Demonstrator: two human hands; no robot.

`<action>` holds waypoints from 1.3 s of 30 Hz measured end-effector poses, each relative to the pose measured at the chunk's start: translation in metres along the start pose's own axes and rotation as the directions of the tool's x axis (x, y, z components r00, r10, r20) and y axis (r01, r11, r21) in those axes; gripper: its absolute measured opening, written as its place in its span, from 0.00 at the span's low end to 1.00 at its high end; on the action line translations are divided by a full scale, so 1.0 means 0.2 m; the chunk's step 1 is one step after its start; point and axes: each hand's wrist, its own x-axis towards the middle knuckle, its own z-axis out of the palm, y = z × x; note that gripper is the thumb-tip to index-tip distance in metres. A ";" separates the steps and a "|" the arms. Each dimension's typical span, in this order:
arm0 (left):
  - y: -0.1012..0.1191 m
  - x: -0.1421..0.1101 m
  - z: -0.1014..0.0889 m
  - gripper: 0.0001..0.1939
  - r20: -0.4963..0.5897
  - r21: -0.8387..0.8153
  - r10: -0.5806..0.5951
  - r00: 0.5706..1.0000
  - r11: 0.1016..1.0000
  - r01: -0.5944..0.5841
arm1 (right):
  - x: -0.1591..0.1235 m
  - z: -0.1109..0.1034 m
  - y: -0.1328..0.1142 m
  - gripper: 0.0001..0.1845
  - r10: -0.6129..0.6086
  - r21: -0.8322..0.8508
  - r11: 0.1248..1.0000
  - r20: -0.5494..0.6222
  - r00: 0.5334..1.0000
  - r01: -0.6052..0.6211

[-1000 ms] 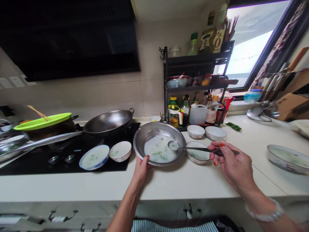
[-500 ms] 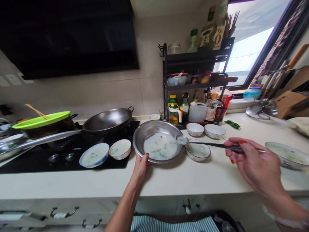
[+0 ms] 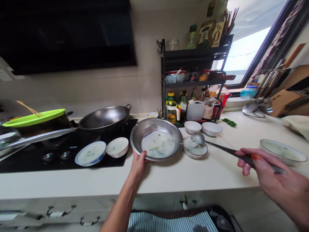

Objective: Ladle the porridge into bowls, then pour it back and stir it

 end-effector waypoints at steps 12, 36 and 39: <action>0.04 -0.02 0.02 0.41 0.016 -0.046 -0.057 0.998 0.997 0.057 | -0.10 -0.01 0.02 0.14 -0.423 -0.123 0.883 0.215 0.880 0.454; 0.03 -0.02 0.02 0.42 0.045 -0.058 -0.047 0.998 0.997 0.049 | -0.06 0.58 0.00 0.11 -0.208 0.353 0.931 0.293 0.933 0.097; 0.03 -0.01 0.02 0.42 0.041 -0.056 -0.046 0.998 0.997 0.048 | -0.07 0.60 0.00 0.12 -0.163 0.359 0.932 0.279 0.946 0.055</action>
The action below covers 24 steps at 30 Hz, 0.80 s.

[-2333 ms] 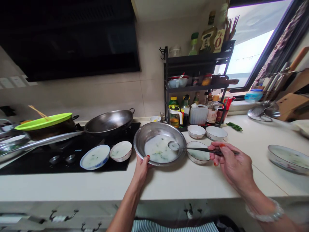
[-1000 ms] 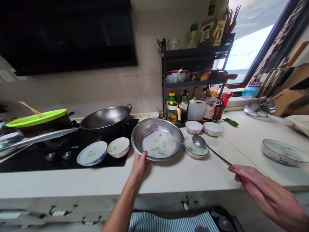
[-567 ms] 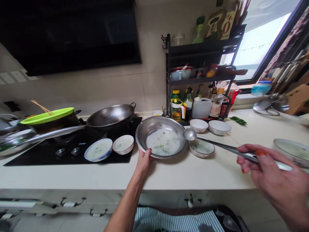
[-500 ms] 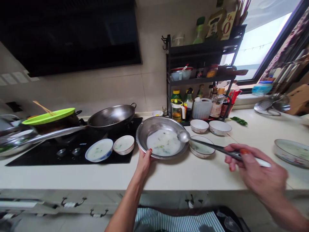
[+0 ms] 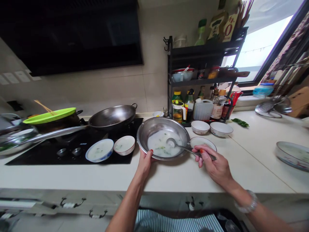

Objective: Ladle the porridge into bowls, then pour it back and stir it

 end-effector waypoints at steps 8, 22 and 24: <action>-0.01 0.01 0.00 0.42 -0.003 -0.004 -0.006 1.000 1.000 0.006 | 0.02 -0.03 0.02 0.16 0.275 0.176 0.955 -0.217 0.937 -0.239; -0.02 0.01 -0.01 0.41 -0.010 -0.001 -0.002 1.000 1.000 0.002 | 0.05 -0.08 -0.01 0.15 0.352 0.229 0.928 -0.269 0.896 -0.296; -0.01 0.00 0.00 0.40 -0.011 0.009 0.005 1.000 1.000 -0.005 | 0.05 -0.09 -0.02 0.15 0.365 0.226 0.924 -0.269 0.892 -0.310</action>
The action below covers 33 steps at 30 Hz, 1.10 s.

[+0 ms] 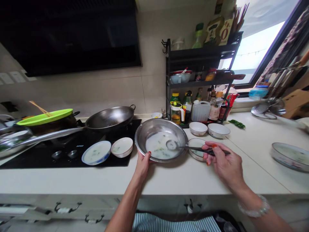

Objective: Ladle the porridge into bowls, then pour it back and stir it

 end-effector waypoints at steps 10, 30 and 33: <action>0.00 0.00 0.00 0.38 0.004 0.023 0.008 1.000 1.000 -0.008 | -0.01 -0.02 -0.02 0.13 0.015 -0.004 1.000 0.008 1.000 -0.014; 0.02 -0.01 0.01 0.40 -0.011 -0.014 -0.019 1.000 1.000 0.019 | 0.01 -0.17 -0.18 0.09 -0.044 0.081 0.995 -0.189 0.981 0.061; 0.02 -0.01 0.00 0.39 -0.022 0.004 -0.023 0.999 1.000 0.023 | 0.02 -0.24 -0.21 0.09 -0.063 0.052 0.996 -0.242 0.968 0.078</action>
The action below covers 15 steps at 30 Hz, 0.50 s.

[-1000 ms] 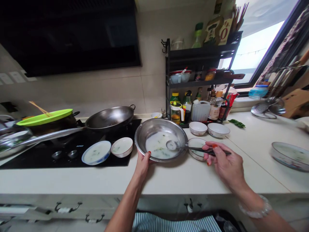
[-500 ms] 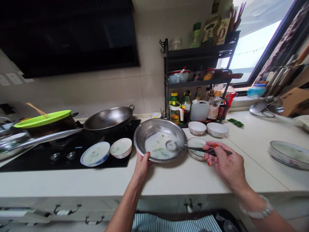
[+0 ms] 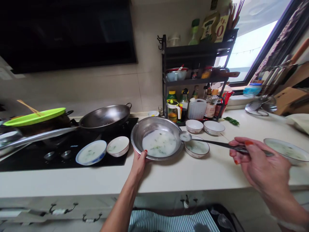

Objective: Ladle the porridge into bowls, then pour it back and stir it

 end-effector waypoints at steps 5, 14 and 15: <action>0.00 0.00 0.00 0.39 -0.001 0.017 0.006 1.000 1.000 -0.006 | 0.01 -0.10 -0.02 0.11 -0.077 -0.155 0.986 -0.047 0.996 0.069; 0.00 0.00 0.01 0.40 -0.017 0.004 0.010 1.000 1.000 -0.010 | -0.09 -0.26 0.00 0.11 -0.434 -0.430 0.593 0.541 0.721 0.680; 0.00 0.00 0.01 0.40 -0.015 0.002 0.012 1.000 1.000 -0.012 | -0.09 -0.27 0.00 0.14 -0.468 -0.397 0.538 0.593 0.655 0.744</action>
